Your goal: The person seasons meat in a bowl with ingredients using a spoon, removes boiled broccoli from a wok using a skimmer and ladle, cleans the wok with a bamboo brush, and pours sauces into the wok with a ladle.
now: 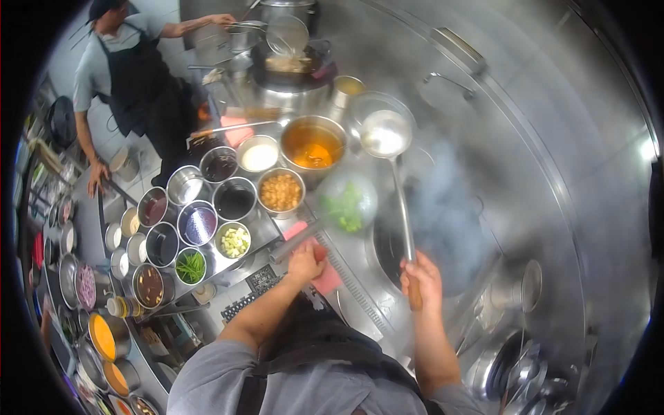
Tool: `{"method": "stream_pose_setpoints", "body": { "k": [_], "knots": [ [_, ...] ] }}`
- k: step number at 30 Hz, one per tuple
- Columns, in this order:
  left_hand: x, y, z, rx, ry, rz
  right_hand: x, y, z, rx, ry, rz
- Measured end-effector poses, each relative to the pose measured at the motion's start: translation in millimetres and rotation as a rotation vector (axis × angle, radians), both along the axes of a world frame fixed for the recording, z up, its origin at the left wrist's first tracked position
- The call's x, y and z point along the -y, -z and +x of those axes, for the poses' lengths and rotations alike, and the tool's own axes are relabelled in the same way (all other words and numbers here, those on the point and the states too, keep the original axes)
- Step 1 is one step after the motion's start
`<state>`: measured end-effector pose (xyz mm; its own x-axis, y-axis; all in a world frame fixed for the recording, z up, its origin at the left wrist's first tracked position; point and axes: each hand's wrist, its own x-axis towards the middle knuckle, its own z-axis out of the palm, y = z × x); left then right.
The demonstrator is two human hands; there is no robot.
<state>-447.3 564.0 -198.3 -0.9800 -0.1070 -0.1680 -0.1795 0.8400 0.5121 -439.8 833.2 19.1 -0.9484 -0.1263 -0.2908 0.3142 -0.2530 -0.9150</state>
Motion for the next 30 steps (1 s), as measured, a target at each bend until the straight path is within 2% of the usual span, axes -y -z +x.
{"method": "stream_pose_setpoints", "body": {
  "k": [1,4,6,7,8,9,10,11,13,15,20,24,27,30],
  "knots": [
    [-2,-1,2,-0.032,-0.018,0.047,-15,-4,21,-0.019,0.047,-0.006],
    [6,-22,13,0.021,-0.023,0.16,-63,7,76,-0.039,0.178,0.399],
    [10,-36,28,0.027,-0.077,0.159,-127,71,87,-0.238,0.171,0.982],
    [9,-42,40,0.018,-0.072,0.166,-138,69,88,-0.45,0.098,1.339],
    [10,-46,54,-0.01,-0.091,0.163,-143,66,84,-0.687,0.093,1.516],
    [13,-48,64,-0.049,-0.104,0.158,-142,65,81,-0.719,0.055,1.493],
    [19,-40,73,-0.082,-0.111,0.271,-139,62,79,-0.701,0.017,1.497],
    [22,-33,85,-0.186,-0.145,0.242,-135,61,78,-0.672,-0.016,1.51],
    [36,-43,99,-0.03,-0.171,0.348,-101,54,73,-0.704,-0.061,1.485],
    [52,-36,111,-0.06,-0.158,0.401,-48,45,70,-0.817,-0.19,1.211],
    [110,-54,123,-0.199,-0.158,0.498,85,47,49,-0.895,-0.51,1.011],
    [180,-64,132,-0.29,-0.278,0.533,204,39,27,-1.022,-0.671,0.877],
    [232,-62,145,-0.297,-0.421,0.528,276,45,13,-0.904,-0.843,1.007],
    [275,-61,156,-0.272,-0.462,0.516,337,48,6,-0.846,-0.924,1.077]
  ]
}}
